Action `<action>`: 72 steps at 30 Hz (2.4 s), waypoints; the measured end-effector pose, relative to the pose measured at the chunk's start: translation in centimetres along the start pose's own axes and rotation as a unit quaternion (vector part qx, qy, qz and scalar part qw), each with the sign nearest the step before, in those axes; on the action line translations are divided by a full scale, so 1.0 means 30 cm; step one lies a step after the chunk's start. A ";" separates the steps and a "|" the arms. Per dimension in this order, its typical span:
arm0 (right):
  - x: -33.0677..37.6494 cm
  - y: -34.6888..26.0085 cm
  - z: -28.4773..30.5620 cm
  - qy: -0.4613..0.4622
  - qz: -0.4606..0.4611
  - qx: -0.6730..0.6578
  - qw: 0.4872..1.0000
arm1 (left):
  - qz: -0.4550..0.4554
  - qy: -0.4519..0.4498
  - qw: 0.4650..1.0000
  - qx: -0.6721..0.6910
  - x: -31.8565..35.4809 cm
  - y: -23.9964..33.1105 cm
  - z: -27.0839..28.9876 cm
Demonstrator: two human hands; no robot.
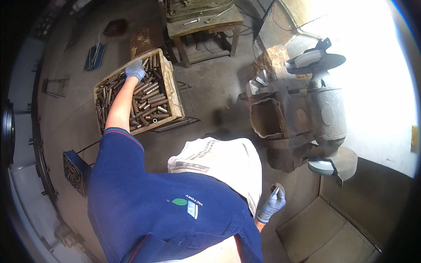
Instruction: The person picks up a metal tube from a wooden crate, grinds one end of the tube against a spinning grinding wheel on a bench grinder, and then places the part into a plastic bin, repeating this process for several tubes.
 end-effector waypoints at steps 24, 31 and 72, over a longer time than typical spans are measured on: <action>-0.154 -0.238 -0.160 -0.027 0.195 -0.138 0.971 | -0.831 0.034 0.476 0.287 1.090 1.175 0.176; -0.125 -0.194 -0.093 0.076 0.163 -0.233 0.956 | -0.851 -0.062 0.409 0.323 1.150 1.322 0.117; -0.261 0.138 0.115 0.211 0.104 -0.256 0.938 | -0.460 -0.552 0.500 0.484 1.261 1.763 -0.210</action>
Point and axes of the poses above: each hand's wrist, its own x-axis away from the middle knuckle, its own z-axis out of the back of the hand, y = z × x, the point moved 1 cm from there along -x, towards the middle knuckle, and after that the axes turned 13 degrees about -y, right-handed, at the moved point
